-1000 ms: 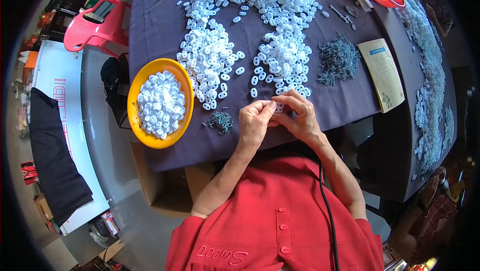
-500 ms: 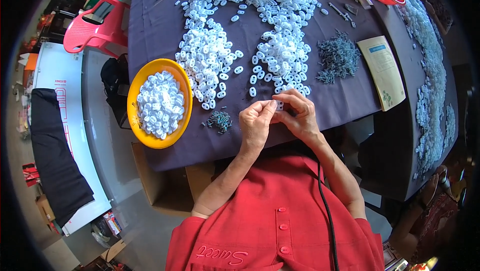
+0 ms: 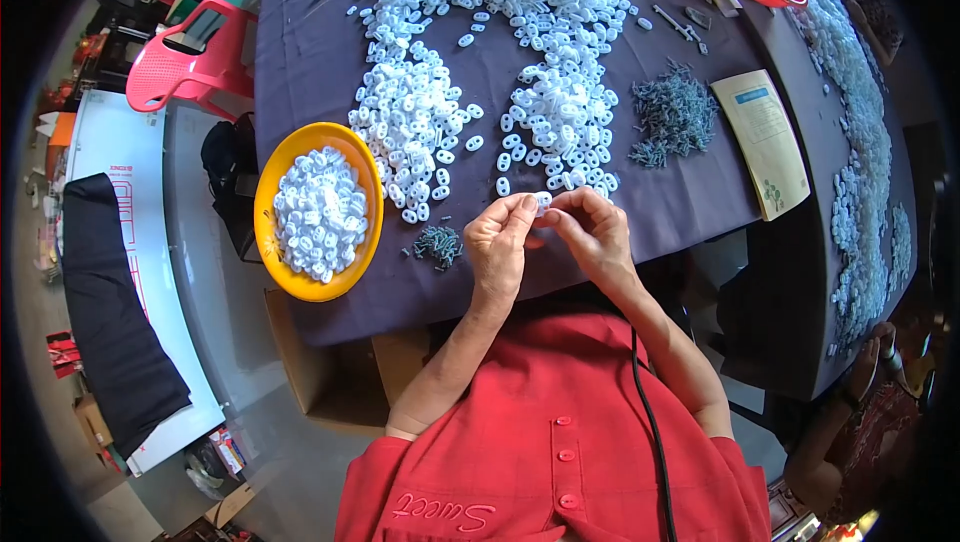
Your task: The person assembles small plastic components by hand, inserting dark components into white plastic frames.
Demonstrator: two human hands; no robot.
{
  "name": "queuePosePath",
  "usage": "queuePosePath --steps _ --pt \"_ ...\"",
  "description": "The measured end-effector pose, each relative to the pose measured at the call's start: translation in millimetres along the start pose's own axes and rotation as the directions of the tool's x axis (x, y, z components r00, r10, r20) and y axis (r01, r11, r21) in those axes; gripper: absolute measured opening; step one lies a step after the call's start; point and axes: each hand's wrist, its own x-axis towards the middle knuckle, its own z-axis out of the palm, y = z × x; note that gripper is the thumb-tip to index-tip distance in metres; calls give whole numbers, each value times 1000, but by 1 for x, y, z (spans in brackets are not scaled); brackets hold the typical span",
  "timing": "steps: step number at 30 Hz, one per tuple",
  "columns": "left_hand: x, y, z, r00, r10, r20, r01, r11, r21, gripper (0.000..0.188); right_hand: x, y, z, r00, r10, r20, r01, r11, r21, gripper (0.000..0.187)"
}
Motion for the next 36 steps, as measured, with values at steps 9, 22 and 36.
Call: queuePosePath --steps 9,22,36 --pt "-2 -4 -1 999 3 33 -4 1000 19 18 2 -3 -5 979 185 86 -188 981 38 17" --pt "-2 -3 0 1000 -11 -2 11 1000 9 19 2 -7 -4 977 173 120 -177 984 19 18" --pt "2 -10 0 997 71 -6 -70 994 81 17 3 4 5 989 146 30 -149 979 143 17"
